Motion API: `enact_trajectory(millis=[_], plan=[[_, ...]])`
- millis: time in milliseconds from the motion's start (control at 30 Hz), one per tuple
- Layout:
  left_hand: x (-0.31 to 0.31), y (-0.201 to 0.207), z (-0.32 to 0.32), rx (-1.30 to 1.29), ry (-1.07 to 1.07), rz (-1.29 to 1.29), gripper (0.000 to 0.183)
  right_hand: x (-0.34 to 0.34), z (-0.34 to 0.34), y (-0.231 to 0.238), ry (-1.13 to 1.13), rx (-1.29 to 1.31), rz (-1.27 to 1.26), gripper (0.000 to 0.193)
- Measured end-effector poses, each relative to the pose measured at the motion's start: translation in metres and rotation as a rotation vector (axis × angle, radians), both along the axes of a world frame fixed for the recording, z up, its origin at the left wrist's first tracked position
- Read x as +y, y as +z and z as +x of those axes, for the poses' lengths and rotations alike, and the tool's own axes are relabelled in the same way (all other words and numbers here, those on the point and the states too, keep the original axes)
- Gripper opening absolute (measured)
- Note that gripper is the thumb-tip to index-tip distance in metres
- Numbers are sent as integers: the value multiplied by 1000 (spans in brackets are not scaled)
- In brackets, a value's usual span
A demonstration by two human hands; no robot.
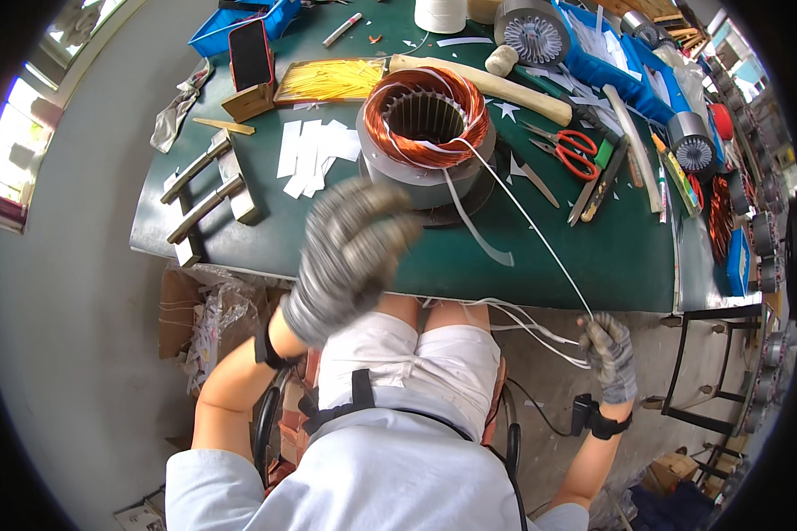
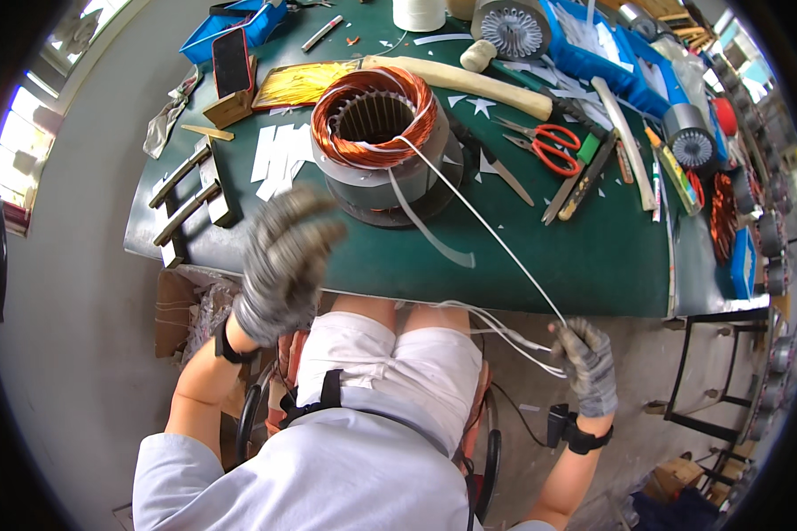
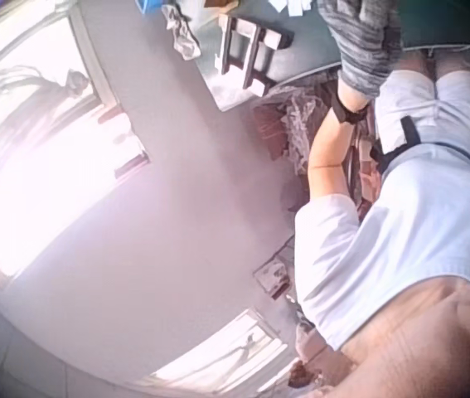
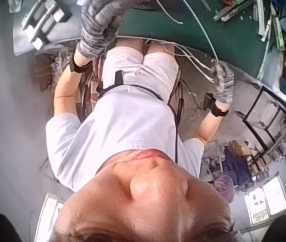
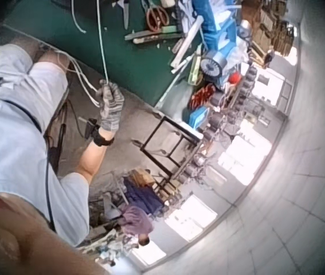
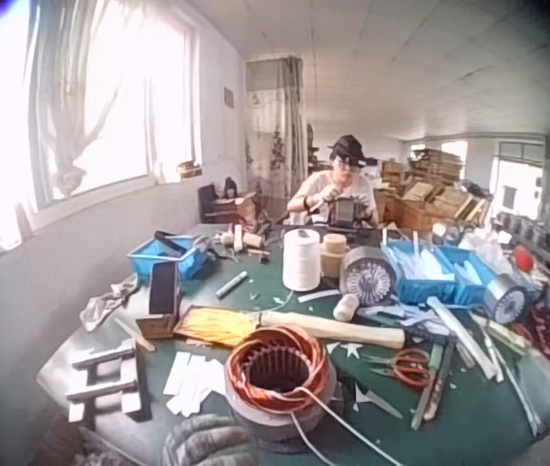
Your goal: The recorder is assembling and insulating an electric motor stator, inserting paper insulation and winding copper coils.
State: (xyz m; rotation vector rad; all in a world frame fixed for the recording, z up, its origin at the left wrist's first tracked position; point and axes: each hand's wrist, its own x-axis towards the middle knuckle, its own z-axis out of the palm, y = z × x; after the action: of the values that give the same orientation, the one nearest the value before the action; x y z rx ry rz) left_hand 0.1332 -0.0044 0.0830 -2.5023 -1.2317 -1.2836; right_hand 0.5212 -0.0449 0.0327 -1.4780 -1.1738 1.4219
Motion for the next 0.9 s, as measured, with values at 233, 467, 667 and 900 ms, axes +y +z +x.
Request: enact_trajectory(millis=[233, 467, 667, 900], plan=[[54, 4, -6, 22, 14, 66, 27, -47, 85, -44, -190, -386, -191, 23], [64, -13, 9, 197, 107, 112, 37, 39, -79, 27, -38, -686, 686, 24], [62, -22, 27, 55, 116, 219, 25, 92, -151, -16, 250, 7, 203, 31], [-12, -23, 54, 285, -330, 66, 26, 101, -162, 22, 749, 438, -26, 28]])
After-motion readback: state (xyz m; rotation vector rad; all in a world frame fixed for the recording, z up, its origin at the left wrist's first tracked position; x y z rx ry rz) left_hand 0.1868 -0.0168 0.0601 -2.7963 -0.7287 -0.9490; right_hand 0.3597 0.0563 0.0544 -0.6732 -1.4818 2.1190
